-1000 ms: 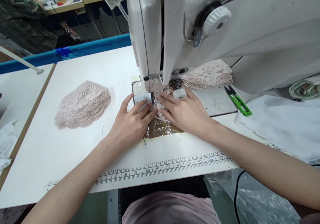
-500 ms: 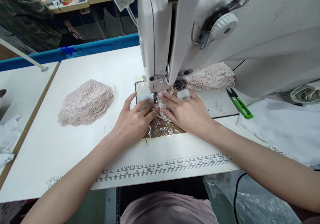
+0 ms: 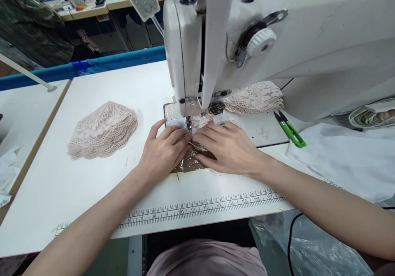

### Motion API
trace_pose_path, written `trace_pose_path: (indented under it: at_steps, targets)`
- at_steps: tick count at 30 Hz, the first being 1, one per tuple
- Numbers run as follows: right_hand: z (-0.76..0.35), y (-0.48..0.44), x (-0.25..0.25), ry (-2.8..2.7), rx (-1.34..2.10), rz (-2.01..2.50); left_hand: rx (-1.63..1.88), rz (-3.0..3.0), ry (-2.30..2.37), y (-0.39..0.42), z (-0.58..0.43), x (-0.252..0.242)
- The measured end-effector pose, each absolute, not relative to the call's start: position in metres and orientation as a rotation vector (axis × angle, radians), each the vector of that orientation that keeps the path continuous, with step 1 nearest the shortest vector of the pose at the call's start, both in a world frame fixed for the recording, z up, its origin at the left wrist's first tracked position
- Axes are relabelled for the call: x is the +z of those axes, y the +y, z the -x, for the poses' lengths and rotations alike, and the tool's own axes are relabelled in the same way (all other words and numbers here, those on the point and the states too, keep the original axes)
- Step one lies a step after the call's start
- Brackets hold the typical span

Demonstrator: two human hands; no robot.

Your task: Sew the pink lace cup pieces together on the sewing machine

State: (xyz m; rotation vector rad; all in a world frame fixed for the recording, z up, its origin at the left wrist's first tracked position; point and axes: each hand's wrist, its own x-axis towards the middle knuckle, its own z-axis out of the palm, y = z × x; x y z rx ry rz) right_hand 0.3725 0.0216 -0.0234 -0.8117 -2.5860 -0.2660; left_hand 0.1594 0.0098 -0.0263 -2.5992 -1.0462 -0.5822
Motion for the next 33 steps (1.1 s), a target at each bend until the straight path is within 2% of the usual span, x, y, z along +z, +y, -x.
trace_pose_path:
  at_steps: [4,11,33]
  targets:
    - [-0.372,0.023,-0.028,-2.543,-0.372,0.776,-0.614,2.581,-1.012,0.008,-0.161,-0.026]
    - [-0.375,0.024,-0.026,-2.534,-0.338,0.608,-0.526,2.603,-0.996,-0.001,-0.161,-0.023]
    - [-0.374,0.03,-0.029,-2.518,-0.329,0.684,-0.528,2.604,-1.072,0.007,-0.162,-0.026]
